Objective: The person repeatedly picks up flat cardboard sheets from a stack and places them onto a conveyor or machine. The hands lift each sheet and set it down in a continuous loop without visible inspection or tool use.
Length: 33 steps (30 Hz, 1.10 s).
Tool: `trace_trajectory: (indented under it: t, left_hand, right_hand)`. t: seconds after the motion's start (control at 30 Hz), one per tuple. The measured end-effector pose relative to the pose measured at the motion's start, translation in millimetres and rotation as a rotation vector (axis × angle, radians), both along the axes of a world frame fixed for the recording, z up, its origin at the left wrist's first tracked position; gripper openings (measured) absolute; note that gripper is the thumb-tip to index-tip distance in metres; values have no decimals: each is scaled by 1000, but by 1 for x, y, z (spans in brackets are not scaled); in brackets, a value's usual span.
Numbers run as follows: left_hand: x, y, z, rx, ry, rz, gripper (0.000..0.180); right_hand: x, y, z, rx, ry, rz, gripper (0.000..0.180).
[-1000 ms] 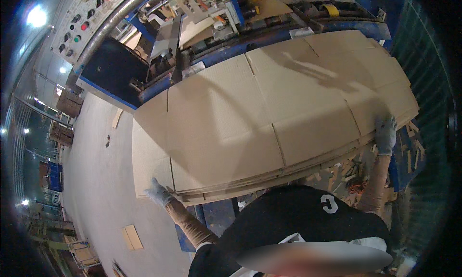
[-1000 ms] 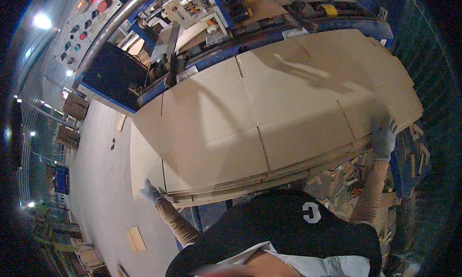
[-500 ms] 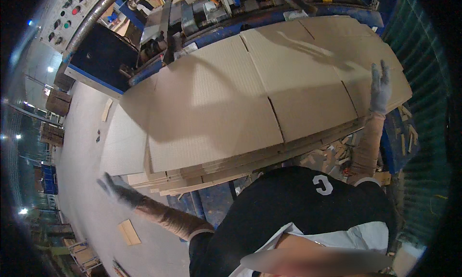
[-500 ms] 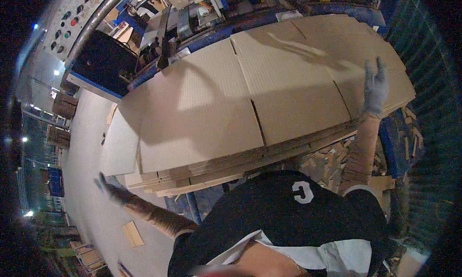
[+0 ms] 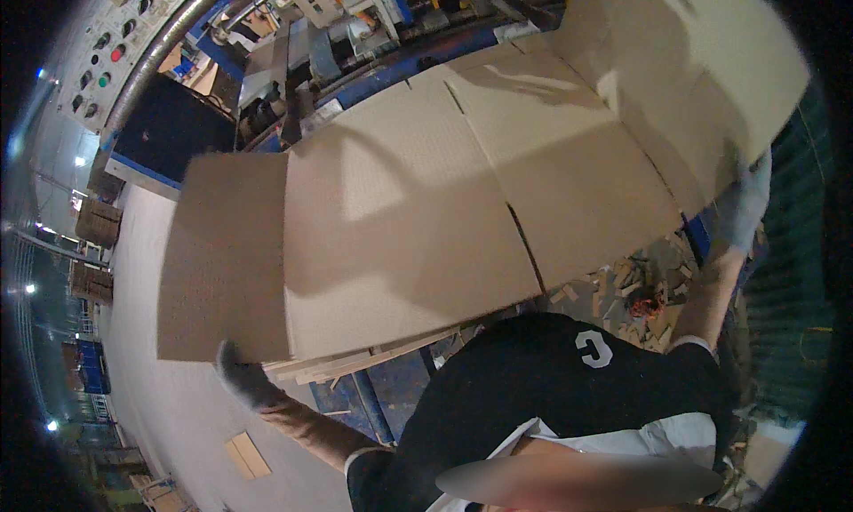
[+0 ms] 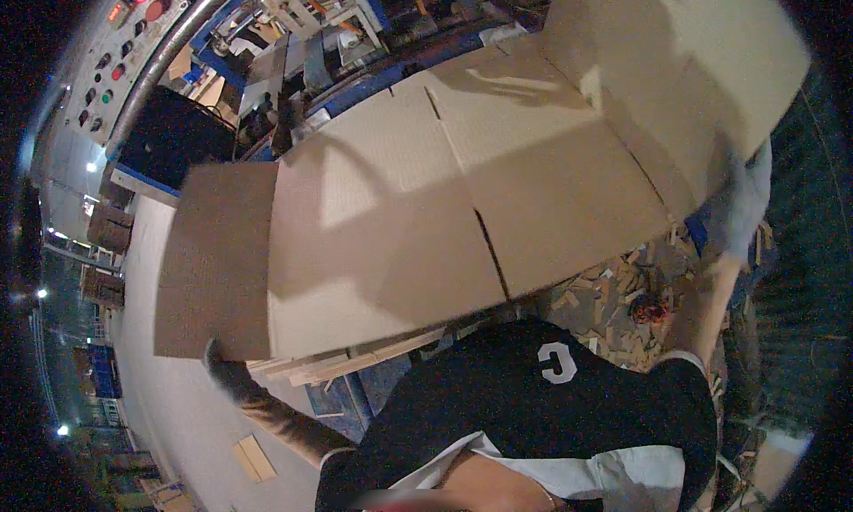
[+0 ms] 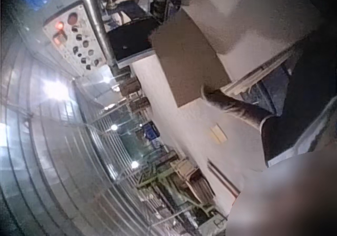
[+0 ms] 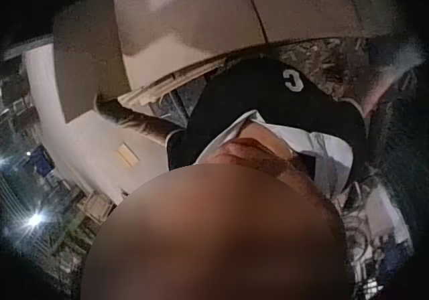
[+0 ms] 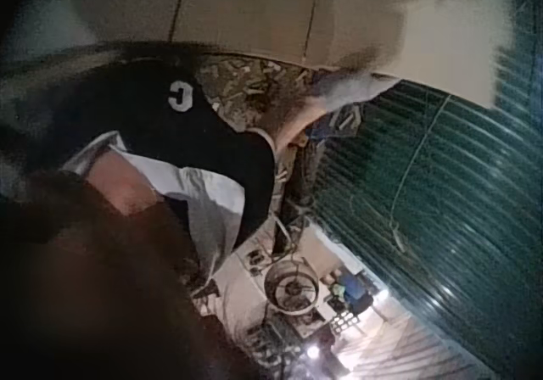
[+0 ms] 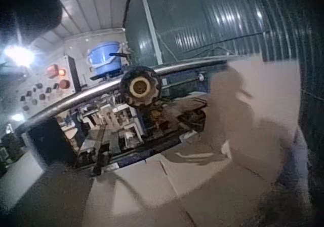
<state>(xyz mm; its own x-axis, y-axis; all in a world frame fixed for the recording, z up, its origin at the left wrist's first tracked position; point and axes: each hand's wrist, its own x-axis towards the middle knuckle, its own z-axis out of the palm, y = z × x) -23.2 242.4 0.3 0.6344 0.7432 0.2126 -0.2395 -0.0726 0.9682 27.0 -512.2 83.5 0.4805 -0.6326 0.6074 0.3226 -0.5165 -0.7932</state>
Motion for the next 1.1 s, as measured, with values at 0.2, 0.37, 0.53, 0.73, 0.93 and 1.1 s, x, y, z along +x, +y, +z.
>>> trace_trajectory:
  t: [0.2,0.37,0.53,0.73,0.93,1.1]
  left_hand:
    - [-8,-174,-11,912,197,-307,38]
    - [39,-235,0,1575,308,-750,50]
    - [66,-239,5,1663,310,-715,54]
    - [116,-247,-13,1606,85,-612,54]
    - [247,-256,-17,962,-105,-738,55]
    - [311,-246,4,1800,53,-3,60]
  right_hand:
    - [-51,74,-65,-469,421,800,38]
    - [-13,78,-85,-1265,531,906,46]
    - [37,63,-88,-1352,532,816,54]
    - [131,30,-95,-1327,402,693,70]
    - [215,64,-86,-1285,426,642,70]
    - [262,98,-97,-1128,640,198,53]
